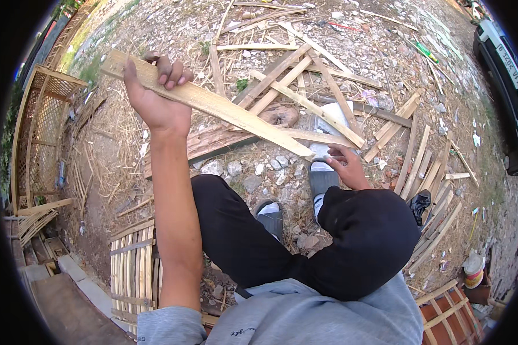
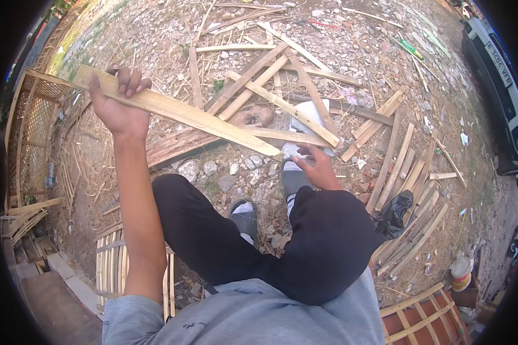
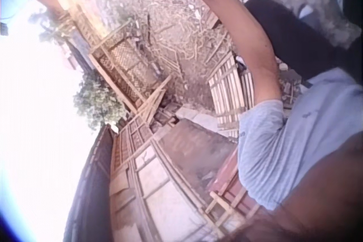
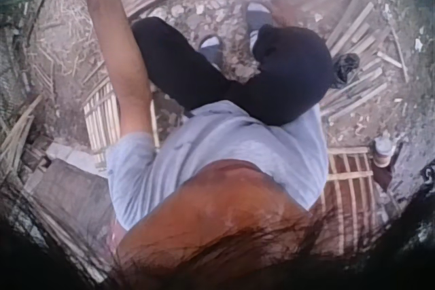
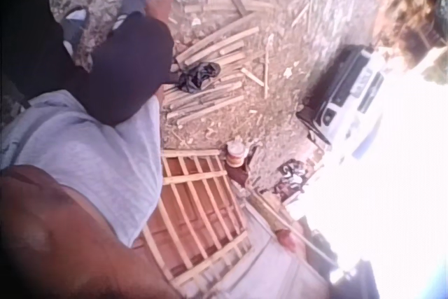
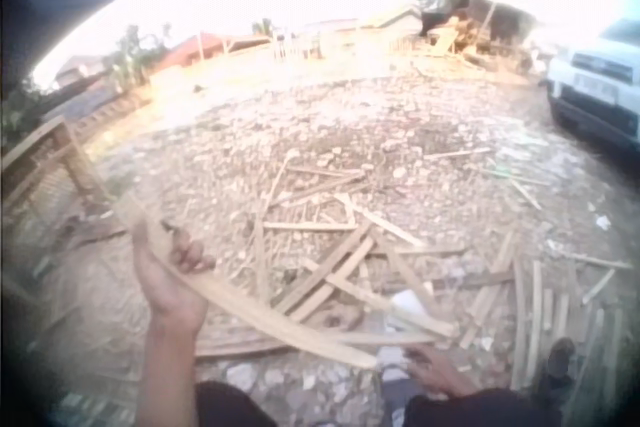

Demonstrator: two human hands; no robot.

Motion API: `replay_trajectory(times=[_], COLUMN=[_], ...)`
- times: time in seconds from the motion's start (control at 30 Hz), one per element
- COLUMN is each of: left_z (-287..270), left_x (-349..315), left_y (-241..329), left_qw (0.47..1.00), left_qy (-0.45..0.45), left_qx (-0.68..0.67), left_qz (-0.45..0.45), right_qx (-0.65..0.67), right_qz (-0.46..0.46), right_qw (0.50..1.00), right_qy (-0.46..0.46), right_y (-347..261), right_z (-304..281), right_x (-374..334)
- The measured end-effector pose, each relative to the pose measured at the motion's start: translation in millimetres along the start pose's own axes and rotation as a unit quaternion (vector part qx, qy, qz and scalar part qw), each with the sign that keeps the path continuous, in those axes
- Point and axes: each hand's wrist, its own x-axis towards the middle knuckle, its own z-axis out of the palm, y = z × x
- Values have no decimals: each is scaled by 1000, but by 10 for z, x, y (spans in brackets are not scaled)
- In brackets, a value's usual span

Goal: The person picks up wooden slats, hammers one piece using a hammer, and arranges the wooden slats onto a frame structure by hand.

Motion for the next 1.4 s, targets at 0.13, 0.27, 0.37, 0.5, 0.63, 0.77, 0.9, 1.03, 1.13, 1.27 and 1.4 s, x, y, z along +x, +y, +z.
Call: replay_trajectory(times=[0.13, 0.27, 0.37, 0.5, 0.63, 0.77, 0.9, 1.03, 1.13, 1.27, 1.4], left_z=[244, 285, 277, 292, 332, 301, 221, 175, 376, 362, 394], left_x=[-20, -66, -102, -129, -115, -205, -197, -194, -339, -378, -404], left_y=[-221, -350, -356, -376, -470, -310, -277, -330, -297, -321, -328], left_qw=[988, 968, 938, 947, 938, 939, 921, 930, 926, 927, 918], left_qy=[100, 53, 9, -11, -14, 31, 69, 28, 42, 4, -4], left_qx=[113, 244, 340, 315, 343, 341, 383, 366, 375, 375, 397], left_qz=[19, 38, 69, 66, 46, 32, 24, 9, 16, 2, -5], right_qx=[163, 46, -34, -88, -113, -139, -181, -100, -160, -159, -195], right_qz=[247, 387, 426, 435, 433, 418, 496, 433, 376, 493, 545], right_qw=[946, 914, 898, 888, 879, 866, 810, 799, 757, 630, 636], right_qy=[133, 110, 102, 119, 167, 237, 257, 405, 510, 578, 510], right_y=[1155, 1635, 1490, 1375, 1291, 1212, 664, 779, 871, 1170, 985], right_z=[137, 244, 369, 479, 598, 797, 649, 468, 335, 80, -70], right_x=[-887, -1906, -2330, -2625, -2912, -3167, -3040, -3464, -3755, -4097, -3823])
